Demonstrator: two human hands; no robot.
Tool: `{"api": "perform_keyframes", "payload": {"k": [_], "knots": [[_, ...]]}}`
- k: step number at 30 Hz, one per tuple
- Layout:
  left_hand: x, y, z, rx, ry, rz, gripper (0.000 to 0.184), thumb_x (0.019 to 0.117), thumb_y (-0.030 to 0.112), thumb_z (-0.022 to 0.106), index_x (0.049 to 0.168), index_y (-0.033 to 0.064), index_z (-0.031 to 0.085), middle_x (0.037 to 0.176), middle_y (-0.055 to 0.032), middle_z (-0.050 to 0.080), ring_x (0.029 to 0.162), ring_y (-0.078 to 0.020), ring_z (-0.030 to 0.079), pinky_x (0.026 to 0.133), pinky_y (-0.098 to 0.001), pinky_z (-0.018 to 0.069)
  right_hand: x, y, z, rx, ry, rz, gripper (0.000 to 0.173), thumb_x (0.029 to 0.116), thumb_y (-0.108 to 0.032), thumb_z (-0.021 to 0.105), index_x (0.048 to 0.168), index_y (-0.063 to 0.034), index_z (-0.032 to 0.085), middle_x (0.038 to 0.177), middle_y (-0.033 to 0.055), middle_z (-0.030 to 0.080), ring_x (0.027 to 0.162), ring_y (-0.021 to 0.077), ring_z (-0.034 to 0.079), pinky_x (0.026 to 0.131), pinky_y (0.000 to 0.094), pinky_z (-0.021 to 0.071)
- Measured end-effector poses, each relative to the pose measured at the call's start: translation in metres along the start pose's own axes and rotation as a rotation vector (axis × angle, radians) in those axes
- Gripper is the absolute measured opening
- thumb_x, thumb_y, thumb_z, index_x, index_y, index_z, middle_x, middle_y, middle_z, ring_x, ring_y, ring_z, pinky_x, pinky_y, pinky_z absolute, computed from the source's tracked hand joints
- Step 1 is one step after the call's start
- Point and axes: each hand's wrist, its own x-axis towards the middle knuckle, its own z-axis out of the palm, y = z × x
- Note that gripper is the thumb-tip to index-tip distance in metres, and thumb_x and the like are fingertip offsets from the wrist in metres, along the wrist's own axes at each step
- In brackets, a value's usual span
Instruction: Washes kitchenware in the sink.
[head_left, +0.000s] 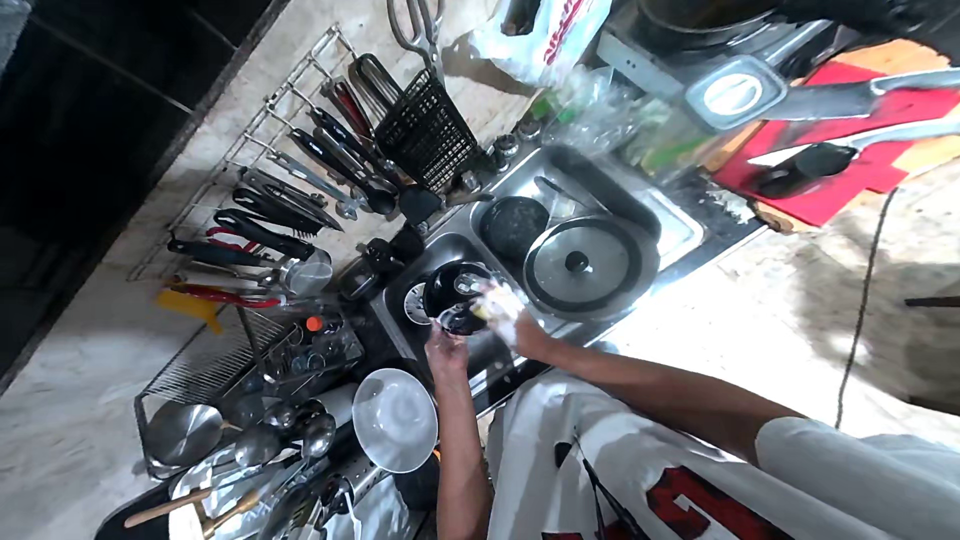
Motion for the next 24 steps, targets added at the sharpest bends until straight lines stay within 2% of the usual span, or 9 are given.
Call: {"api": "perform_keyframes", "payload": {"k": [2, 5, 8, 11, 13, 15, 17, 21, 24], "knots": [[-0.005, 0.001, -0.003, -0.002, 0.009, 0.026, 0.024, 0.1108, 0.025, 0.039, 0.112, 0.0079, 0.057, 0.098, -0.007, 0.068, 0.093, -0.0182, 0.068, 0.084, -0.037, 0.0591, 0.008, 0.003, -0.001, 0.245, 0.134, 0.244, 0.049, 0.1097, -0.028, 0.04, 0.153, -0.0061, 0.046, 0.163, 0.0094, 0.041, 0.15, 0.0216, 0.04, 0.123, 0.0428, 0.0362], [-0.009, 0.0, -0.012, 0.133, 0.009, 0.076, 0.023, 0.1111, 0.023, 0.04, 0.12, 0.0072, 0.054, 0.102, -0.0074, 0.065, 0.094, -0.0173, 0.065, 0.085, -0.0359, 0.0571, 0.035, 0.015, -0.005, 0.582, 0.244, 0.627, 0.053, 0.1111, -0.04, 0.039, 0.152, -0.0077, 0.048, 0.15, 0.0142, 0.055, 0.138, 0.0227, 0.053, 0.116, 0.0454, 0.0422], [-0.012, -0.006, -0.023, 0.336, -0.023, 0.163, 0.017, 0.1102, 0.016, 0.041, 0.118, 0.0072, 0.053, 0.094, -0.0041, 0.062, 0.084, -0.0132, 0.062, 0.08, -0.0339, 0.0563, 0.062, 0.035, -0.017, 0.671, 0.098, 0.776, 0.057, 0.1068, -0.055, 0.044, 0.149, -0.0165, 0.054, 0.146, 0.0131, 0.058, 0.133, 0.0273, 0.056, 0.11, 0.0544, 0.0456], [-0.017, -0.014, -0.034, 0.461, -0.117, 0.248, 0.015, 0.105, 0.003, 0.041, 0.115, 0.0067, 0.052, 0.091, -0.0003, 0.061, 0.08, -0.0102, 0.062, 0.077, -0.0327, 0.0578, 0.079, 0.035, -0.031, 0.641, 0.026, 0.833, 0.064, 0.0949, -0.067, 0.059, 0.142, -0.0235, 0.06, 0.139, 0.0135, 0.063, 0.126, 0.0322, 0.06, 0.103, 0.0601, 0.0477], [-0.022, -0.017, -0.037, 0.561, -0.198, 0.286, 0.031, 0.1017, 0.0, 0.045, 0.132, -0.0012, 0.048, 0.101, -0.0037, 0.061, 0.087, -0.0111, 0.064, 0.083, -0.0342, 0.0585, 0.092, 0.028, -0.045, 0.57, 0.008, 0.76, 0.063, 0.0944, -0.064, 0.063, 0.139, -0.0203, 0.063, 0.134, 0.0149, 0.066, 0.124, 0.0318, 0.062, 0.104, 0.0594, 0.0475], [-0.026, -0.02, -0.038, 0.674, -0.265, 0.32, 0.039, 0.1001, 0.004, 0.049, 0.138, -0.0035, 0.045, 0.106, -0.0061, 0.063, 0.093, -0.0109, 0.064, 0.087, -0.0335, 0.0573, 0.104, 0.025, -0.049, 0.506, -0.002, 0.634, 0.056, 0.0963, -0.057, 0.065, 0.136, -0.0172, 0.067, 0.132, 0.0107, 0.068, 0.126, 0.0245, 0.063, 0.11, 0.0525, 0.0476], [-0.032, -0.03, -0.036, 0.796, -0.301, 0.368, 0.044, 0.0994, 0.011, 0.053, 0.14, -0.0063, 0.047, 0.114, -0.0104, 0.064, 0.099, -0.0101, 0.062, 0.092, -0.0303, 0.0538, 0.103, 0.012, -0.047, 0.421, 0.001, 0.467, 0.047, 0.0993, -0.051, 0.064, 0.132, -0.0181, 0.069, 0.136, 0.0042, 0.067, 0.127, 0.019, 0.062, 0.112, 0.0496, 0.0477], [-0.033, -0.048, -0.024, 0.85, -0.277, 0.433, 0.042, 0.0991, 0.009, 0.053, 0.137, -0.0074, 0.048, 0.115, -0.0127, 0.063, 0.1, -0.0087, 0.06, 0.092, -0.0267, 0.0516, 0.088, -0.026, -0.034, 0.057, -0.087, -0.088, 0.033, 0.1045, -0.04, 0.055, 0.124, -0.021, 0.075, 0.139, -0.0014, 0.066, 0.137, 0.0167, 0.054, 0.117, 0.0447, 0.0434], [-0.03, -0.049, -0.025, 0.835, -0.25, 0.404, 0.052, 0.0994, 0.006, 0.053, 0.148, -0.008, 0.039, 0.137, -0.0202, 0.056, 0.119, -0.0144, 0.058, 0.103, -0.0304, 0.0486, 0.086, -0.027, -0.033, 0.065, -0.148, -0.253, 0.032, 0.1084, -0.032, 0.049, 0.126, -0.0216, 0.074, 0.141, -0.0026, 0.065, 0.143, 0.0154, 0.049, 0.123, 0.0411, 0.0365]]}}
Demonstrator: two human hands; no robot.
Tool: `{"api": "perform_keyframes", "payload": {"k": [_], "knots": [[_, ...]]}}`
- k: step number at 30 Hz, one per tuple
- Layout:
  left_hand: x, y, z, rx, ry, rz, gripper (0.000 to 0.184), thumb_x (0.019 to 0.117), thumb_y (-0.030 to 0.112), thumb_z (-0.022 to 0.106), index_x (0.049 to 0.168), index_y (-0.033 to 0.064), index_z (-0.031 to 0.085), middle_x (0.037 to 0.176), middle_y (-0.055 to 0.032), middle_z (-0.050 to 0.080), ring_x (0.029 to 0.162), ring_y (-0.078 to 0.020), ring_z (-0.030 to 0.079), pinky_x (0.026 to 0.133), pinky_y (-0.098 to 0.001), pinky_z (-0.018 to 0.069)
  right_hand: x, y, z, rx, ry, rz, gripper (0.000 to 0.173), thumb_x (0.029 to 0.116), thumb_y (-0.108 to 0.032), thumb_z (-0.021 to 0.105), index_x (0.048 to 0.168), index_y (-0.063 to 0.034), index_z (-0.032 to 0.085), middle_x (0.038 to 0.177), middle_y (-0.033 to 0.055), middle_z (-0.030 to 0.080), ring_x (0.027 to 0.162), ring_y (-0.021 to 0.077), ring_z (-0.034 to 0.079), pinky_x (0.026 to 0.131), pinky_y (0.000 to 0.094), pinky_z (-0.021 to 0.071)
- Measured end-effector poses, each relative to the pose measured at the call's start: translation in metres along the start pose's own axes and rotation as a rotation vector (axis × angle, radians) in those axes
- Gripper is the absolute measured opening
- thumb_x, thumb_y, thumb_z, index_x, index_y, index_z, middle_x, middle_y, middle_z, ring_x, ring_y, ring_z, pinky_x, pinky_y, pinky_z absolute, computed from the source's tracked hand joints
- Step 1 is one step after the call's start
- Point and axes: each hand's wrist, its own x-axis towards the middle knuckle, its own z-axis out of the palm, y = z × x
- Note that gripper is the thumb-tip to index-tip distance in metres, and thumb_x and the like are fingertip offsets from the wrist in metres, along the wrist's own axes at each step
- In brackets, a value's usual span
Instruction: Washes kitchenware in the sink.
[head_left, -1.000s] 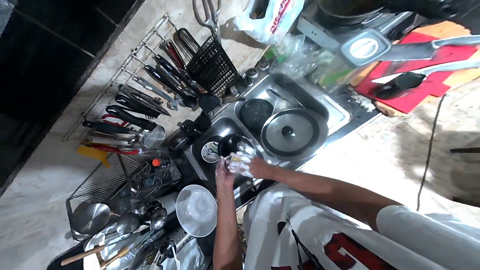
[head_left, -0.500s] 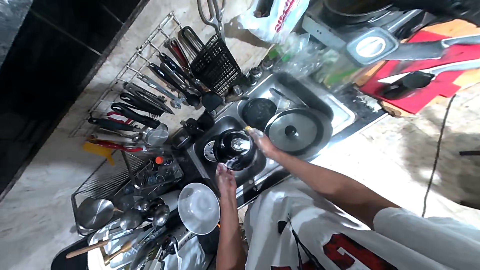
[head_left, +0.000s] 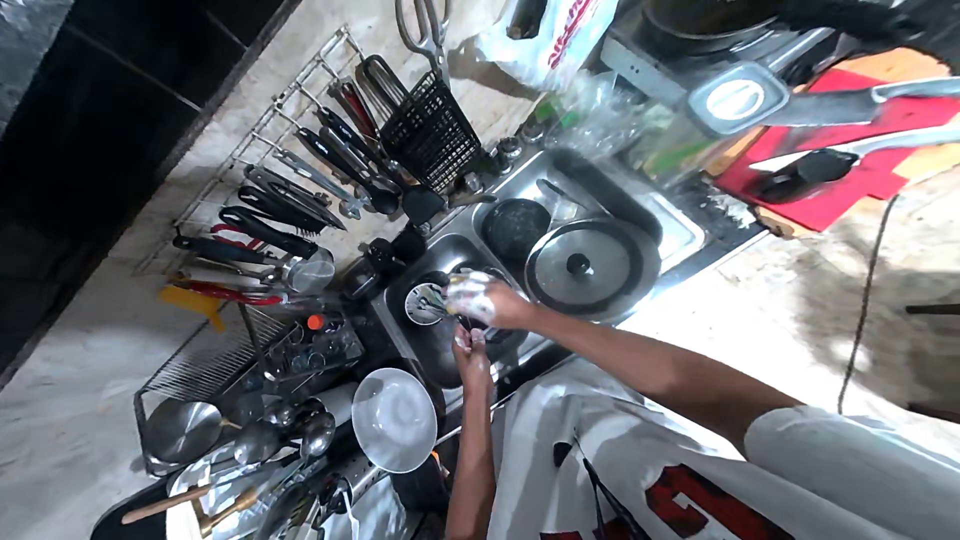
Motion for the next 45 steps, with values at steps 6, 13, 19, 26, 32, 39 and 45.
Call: {"api": "perform_keyframes", "payload": {"k": [6, 13, 19, 26, 32, 39, 45], "knots": [[-0.006, 0.001, -0.007, -0.092, 0.043, -0.022, 0.055, 0.0996, 0.005, 0.052, 0.151, -0.0044, 0.035, 0.139, -0.0177, 0.054, 0.117, -0.0146, 0.057, 0.102, -0.0326, 0.0494, -0.019, 0.052, 0.014, 0.195, 0.313, 0.605, 0.044, 0.1113, -0.029, 0.04, 0.146, -0.0083, 0.057, 0.153, 0.015, 0.053, 0.143, 0.0321, 0.047, 0.12, 0.055, 0.0363], [0.015, 0.005, -0.009, -0.151, 0.052, -0.055, 0.054, 0.1007, 0.003, 0.05, 0.152, -0.0025, 0.034, 0.136, -0.0178, 0.055, 0.115, -0.0174, 0.059, 0.098, -0.0354, 0.0522, -0.049, -0.01, 0.033, 0.145, 0.256, 0.477, 0.043, 0.109, -0.032, 0.048, 0.14, -0.0065, 0.062, 0.147, 0.0103, 0.059, 0.142, 0.0204, 0.051, 0.121, 0.039, 0.0401], [0.015, 0.024, -0.016, -0.151, 0.064, -0.015, 0.055, 0.0987, 0.004, 0.051, 0.151, -0.0015, 0.034, 0.136, -0.0154, 0.055, 0.113, -0.0141, 0.059, 0.098, -0.0327, 0.052, -0.037, 0.024, 0.022, 0.265, 0.435, 0.543, 0.031, 0.1033, -0.028, 0.061, 0.127, -0.0088, 0.069, 0.14, 0.007, 0.064, 0.13, 0.0179, 0.06, 0.112, 0.0428, 0.05], [0.008, 0.004, -0.009, -0.073, -0.039, -0.082, 0.05, 0.1004, 0.006, 0.049, 0.148, -0.0038, 0.04, 0.132, -0.0165, 0.058, 0.112, -0.0157, 0.059, 0.097, -0.0346, 0.0523, -0.013, -0.011, 0.009, 0.198, 0.258, 0.352, 0.025, 0.1013, -0.028, 0.062, 0.118, -0.0152, 0.076, 0.145, 0.0008, 0.061, 0.142, 0.0176, 0.049, 0.12, 0.0434, 0.0414], [0.007, 0.009, -0.015, -0.076, -0.009, -0.054, 0.042, 0.101, 0.012, 0.05, 0.14, -0.0031, 0.046, 0.12, -0.0128, 0.06, 0.104, -0.0136, 0.06, 0.092, -0.0337, 0.0535, -0.04, 0.01, 0.02, 0.135, 0.319, 0.588, 0.048, 0.109, -0.041, 0.043, 0.146, -0.0134, 0.057, 0.153, 0.0106, 0.052, 0.143, 0.0268, 0.048, 0.119, 0.0505, 0.0406], [0.007, 0.013, -0.014, 0.038, -0.052, -0.033, 0.047, 0.0985, 0.001, 0.049, 0.144, -0.0078, 0.043, 0.13, -0.0185, 0.06, 0.113, -0.0151, 0.06, 0.1, -0.0321, 0.0513, -0.026, -0.012, 0.015, -0.159, 0.02, -0.079, 0.032, 0.1061, -0.023, 0.05, 0.132, -0.0226, 0.07, 0.146, 0.0006, 0.061, 0.148, 0.0239, 0.042, 0.126, 0.0516, 0.0295], [0.0, 0.01, -0.022, 0.144, -0.074, -0.007, 0.046, 0.1032, 0.009, 0.049, 0.146, -0.007, 0.043, 0.133, -0.0206, 0.06, 0.116, -0.0158, 0.061, 0.102, -0.0311, 0.0505, -0.005, 0.014, 0.0, 0.039, 0.19, 0.344, 0.033, 0.1073, -0.028, 0.051, 0.13, -0.0144, 0.07, 0.14, 0.0061, 0.064, 0.136, 0.0225, 0.056, 0.115, 0.0487, 0.0457]]}}
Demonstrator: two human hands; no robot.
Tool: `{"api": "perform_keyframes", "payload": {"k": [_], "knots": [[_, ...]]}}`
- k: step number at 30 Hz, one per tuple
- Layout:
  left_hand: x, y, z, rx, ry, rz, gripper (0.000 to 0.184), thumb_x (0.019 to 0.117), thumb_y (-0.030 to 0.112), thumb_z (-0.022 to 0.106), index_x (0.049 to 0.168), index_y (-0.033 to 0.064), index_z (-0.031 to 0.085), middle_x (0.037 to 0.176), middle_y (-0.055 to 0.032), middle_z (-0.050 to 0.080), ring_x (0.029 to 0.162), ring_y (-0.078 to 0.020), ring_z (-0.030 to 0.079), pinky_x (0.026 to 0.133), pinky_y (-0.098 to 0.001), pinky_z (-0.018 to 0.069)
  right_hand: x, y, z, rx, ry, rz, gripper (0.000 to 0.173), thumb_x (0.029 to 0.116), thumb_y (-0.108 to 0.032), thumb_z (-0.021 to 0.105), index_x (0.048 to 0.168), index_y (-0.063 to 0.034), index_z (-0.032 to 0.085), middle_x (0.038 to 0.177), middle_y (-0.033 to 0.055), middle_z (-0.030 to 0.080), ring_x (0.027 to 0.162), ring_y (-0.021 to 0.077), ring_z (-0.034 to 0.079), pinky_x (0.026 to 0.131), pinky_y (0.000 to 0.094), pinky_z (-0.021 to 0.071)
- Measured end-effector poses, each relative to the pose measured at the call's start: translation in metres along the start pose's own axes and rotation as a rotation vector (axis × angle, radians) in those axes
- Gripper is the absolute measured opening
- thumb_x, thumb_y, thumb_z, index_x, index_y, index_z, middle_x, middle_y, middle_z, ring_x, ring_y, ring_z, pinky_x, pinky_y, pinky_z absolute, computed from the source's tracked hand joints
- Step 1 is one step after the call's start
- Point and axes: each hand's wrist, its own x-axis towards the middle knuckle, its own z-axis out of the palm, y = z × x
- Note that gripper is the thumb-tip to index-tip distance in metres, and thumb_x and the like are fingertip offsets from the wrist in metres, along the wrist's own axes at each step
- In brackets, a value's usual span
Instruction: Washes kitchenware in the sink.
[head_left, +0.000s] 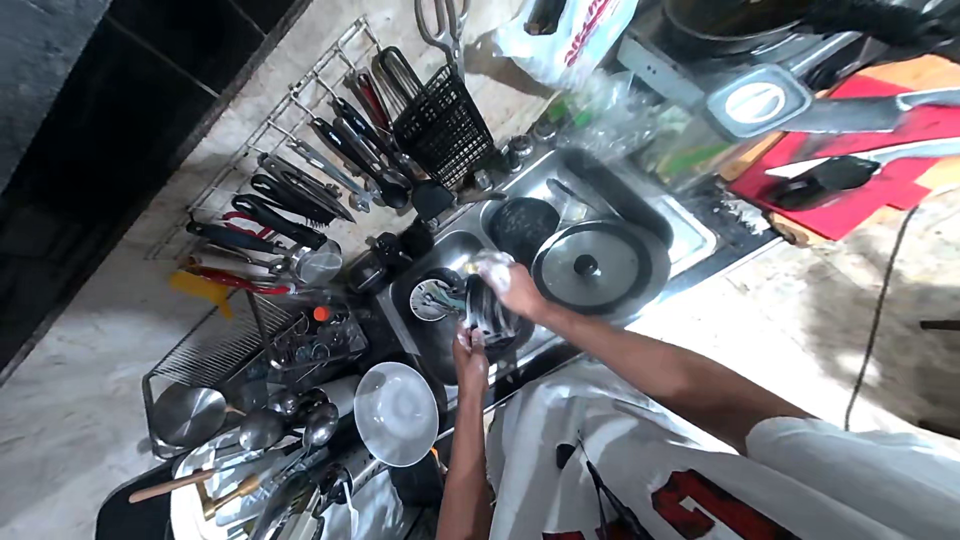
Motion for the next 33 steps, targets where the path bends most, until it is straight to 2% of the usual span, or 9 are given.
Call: {"api": "perform_keyframes", "payload": {"k": [5, 8, 12, 17, 20, 23, 25, 28, 33], "knots": [[0.003, 0.0, 0.007, -0.037, 0.018, -0.019, 0.045, 0.102, 0.005, 0.049, 0.145, -0.0073, 0.044, 0.132, -0.0197, 0.06, 0.115, -0.0149, 0.061, 0.101, -0.03, 0.0504, -0.021, -0.008, 0.011, -0.077, -0.199, -0.327, 0.033, 0.1076, -0.033, 0.048, 0.128, -0.0225, 0.073, 0.145, -0.0021, 0.062, 0.146, 0.018, 0.044, 0.124, 0.0438, 0.0348], [-0.001, 0.0, 0.009, 0.11, -0.007, 0.031, 0.038, 0.1018, 0.009, 0.052, 0.136, -0.0071, 0.052, 0.116, -0.0177, 0.066, 0.102, -0.015, 0.064, 0.093, -0.0318, 0.0542, 0.001, -0.004, 0.001, 0.197, -0.024, 0.136, 0.034, 0.1079, -0.03, 0.049, 0.129, -0.0135, 0.07, 0.137, 0.0058, 0.066, 0.13, 0.0198, 0.06, 0.112, 0.0466, 0.0486], [-0.007, -0.001, 0.009, 0.765, -0.096, 0.337, 0.026, 0.0969, 0.001, 0.057, 0.119, -0.0048, 0.07, 0.11, -0.0184, 0.074, 0.102, -0.0313, 0.073, 0.092, -0.0501, 0.0584, 0.01, 0.013, -0.013, 0.442, -0.083, 0.732, 0.07, 0.0892, -0.07, 0.065, 0.143, -0.025, 0.058, 0.137, 0.0138, 0.064, 0.123, 0.0339, 0.061, 0.099, 0.0619, 0.0493], [0.012, -0.029, 0.002, 1.186, -0.107, 0.564, 0.026, 0.0948, 0.002, 0.061, 0.112, 0.0118, 0.078, 0.122, -0.0098, 0.073, 0.122, -0.0346, 0.065, 0.113, -0.0541, 0.0431, 0.004, 0.034, -0.021, 0.293, -0.186, 0.929, 0.048, 0.0925, -0.023, 0.076, 0.13, 0.0013, 0.059, 0.118, 0.0266, 0.064, 0.098, 0.0385, 0.066, 0.083, 0.0568, 0.057], [0.024, -0.042, 0.006, 1.01, 0.052, 0.513, 0.045, 0.1002, 0.037, 0.063, 0.131, 0.0043, 0.068, 0.151, -0.0211, 0.052, 0.146, -0.0387, 0.041, 0.124, -0.054, 0.0289, -0.007, 0.049, -0.015, 0.11, -0.147, 0.987, 0.052, 0.0965, -0.043, 0.07, 0.123, 0.0013, 0.065, 0.113, 0.0256, 0.069, 0.095, 0.0377, 0.072, 0.085, 0.0557, 0.0598], [0.025, -0.044, 0.031, 0.47, 0.311, 0.278, 0.1, 0.0871, 0.032, 0.081, 0.157, -0.0078, 0.022, 0.168, -0.0282, 0.011, 0.154, -0.037, 0.023, 0.122, -0.0454, 0.0346, -0.025, 0.046, -0.002, 0.216, -0.125, 1.037, 0.056, 0.0952, -0.046, 0.072, 0.123, 0.0014, 0.064, 0.108, 0.0229, 0.07, 0.088, 0.032, 0.072, 0.081, 0.0495, 0.0605], [0.028, -0.043, 0.047, 0.156, 0.411, 0.057, 0.091, 0.0946, 0.022, 0.075, 0.161, -0.0001, 0.017, 0.162, -0.0238, 0.032, 0.147, -0.03, 0.04, 0.119, -0.0433, 0.0393, -0.039, 0.036, 0.009, 0.464, -0.114, 1.063, 0.058, 0.0952, -0.036, 0.074, 0.135, 0.0014, 0.055, 0.115, 0.0231, 0.067, 0.089, 0.0298, 0.071, 0.078, 0.045, 0.0618], [0.035, -0.052, 0.055, -0.074, 0.553, -0.048, 0.045, 0.1043, 0.008, 0.056, 0.145, -0.0065, 0.044, 0.135, -0.0264, 0.058, 0.123, -0.0286, 0.059, 0.108, -0.0416, 0.0482, -0.05, 0.025, 0.016, 0.653, -0.162, 1.058, 0.063, 0.0953, -0.02, 0.075, 0.147, -0.0014, 0.043, 0.132, 0.0237, 0.06, 0.1, 0.0321, 0.071, 0.081, 0.0459, 0.0638], [0.037, -0.044, 0.018, 0.258, 0.386, 0.086, 0.043, 0.1046, 0.008, 0.056, 0.142, -0.0108, 0.048, 0.134, -0.027, 0.062, 0.126, -0.0289, 0.061, 0.111, -0.039, 0.047, -0.027, 0.051, -0.01, 0.054, -0.216, 0.731, 0.048, 0.0976, -0.038, 0.07, 0.124, 0.0022, 0.065, 0.113, 0.0265, 0.069, 0.105, 0.0409, 0.068, 0.095, 0.0612, 0.0532]]}}
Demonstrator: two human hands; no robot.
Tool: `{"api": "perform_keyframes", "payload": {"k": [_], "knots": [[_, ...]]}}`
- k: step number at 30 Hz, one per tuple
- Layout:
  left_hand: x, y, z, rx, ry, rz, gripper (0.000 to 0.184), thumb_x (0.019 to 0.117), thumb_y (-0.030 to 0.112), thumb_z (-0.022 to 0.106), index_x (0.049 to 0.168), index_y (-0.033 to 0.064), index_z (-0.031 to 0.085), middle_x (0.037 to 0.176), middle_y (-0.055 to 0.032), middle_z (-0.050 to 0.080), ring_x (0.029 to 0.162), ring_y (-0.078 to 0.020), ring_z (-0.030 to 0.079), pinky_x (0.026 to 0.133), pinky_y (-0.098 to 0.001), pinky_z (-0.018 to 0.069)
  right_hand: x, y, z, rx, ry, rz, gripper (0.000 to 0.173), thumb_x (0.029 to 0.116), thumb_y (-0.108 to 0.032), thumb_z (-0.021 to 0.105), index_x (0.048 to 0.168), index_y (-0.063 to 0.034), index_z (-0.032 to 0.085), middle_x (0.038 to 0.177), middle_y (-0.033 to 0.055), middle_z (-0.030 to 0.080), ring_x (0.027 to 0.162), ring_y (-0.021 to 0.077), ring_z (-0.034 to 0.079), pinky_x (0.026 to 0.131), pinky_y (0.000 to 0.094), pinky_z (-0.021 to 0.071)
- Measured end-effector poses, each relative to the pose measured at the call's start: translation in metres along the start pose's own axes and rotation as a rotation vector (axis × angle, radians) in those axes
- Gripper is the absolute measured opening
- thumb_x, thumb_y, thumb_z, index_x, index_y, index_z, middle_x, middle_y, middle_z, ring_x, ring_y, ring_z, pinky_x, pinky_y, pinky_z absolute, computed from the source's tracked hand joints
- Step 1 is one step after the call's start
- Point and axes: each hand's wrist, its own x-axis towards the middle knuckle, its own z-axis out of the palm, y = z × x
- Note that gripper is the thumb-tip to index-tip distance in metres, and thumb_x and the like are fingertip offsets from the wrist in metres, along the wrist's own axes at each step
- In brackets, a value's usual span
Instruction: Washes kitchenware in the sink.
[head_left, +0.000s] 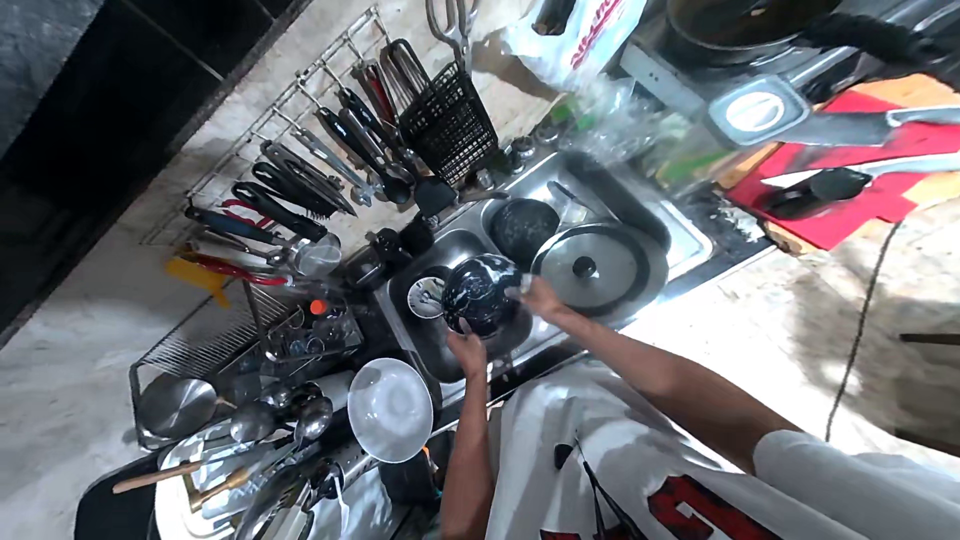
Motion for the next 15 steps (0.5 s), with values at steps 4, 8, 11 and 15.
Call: {"api": "perform_keyframes", "payload": {"k": [4, 8, 11, 15], "knots": [[0.01, 0.022, -0.032, 0.481, -0.275, 0.132, 0.045, 0.101, 0.003, 0.054, 0.144, -0.0093, 0.048, 0.122, -0.0285, 0.067, 0.113, -0.0383, 0.068, 0.102, -0.05, 0.0532, 0.004, -0.018, -0.022, -0.374, 0.119, -0.378, 0.027, 0.0995, -0.023, 0.066, 0.121, -0.0067, 0.07, 0.11, 0.0205, 0.072, 0.102, 0.0415, 0.07, 0.091, 0.0635, 0.0546], [0.009, 0.063, -0.022, 0.964, -0.454, 0.205, 0.046, 0.0949, 0.004, 0.059, 0.141, 0.0016, 0.057, 0.121, -0.0205, 0.07, 0.106, -0.0368, 0.071, 0.092, -0.0524, 0.0572, -0.018, -0.049, -0.009, -0.789, -0.037, -0.726, 0.016, 0.0932, -0.006, 0.066, 0.106, 0.0008, 0.073, 0.11, 0.021, 0.072, 0.104, 0.0408, 0.069, 0.092, 0.0589, 0.0554], [0.012, 0.064, -0.018, 0.925, -0.393, 0.232, 0.031, 0.0949, 0.005, 0.058, 0.125, 0.0004, 0.067, 0.11, -0.0188, 0.073, 0.101, -0.0356, 0.072, 0.089, -0.0527, 0.0574, -0.022, -0.056, 0.003, -0.762, -0.05, -0.909, 0.011, 0.0938, -0.004, 0.065, 0.099, 0.0011, 0.073, 0.103, 0.0203, 0.073, 0.098, 0.0397, 0.071, 0.089, 0.0571, 0.0574], [0.023, 0.049, -0.034, 0.591, -0.184, 0.165, 0.029, 0.0951, 0.003, 0.057, 0.121, -0.0029, 0.069, 0.103, -0.0215, 0.074, 0.098, -0.0363, 0.072, 0.091, -0.054, 0.0564, -0.004, -0.037, -0.001, -0.46, 0.1, -0.585, 0.025, 0.0959, -0.016, 0.068, 0.117, -0.0028, 0.072, 0.108, 0.0219, 0.073, 0.101, 0.0421, 0.071, 0.093, 0.0629, 0.0544]]}}
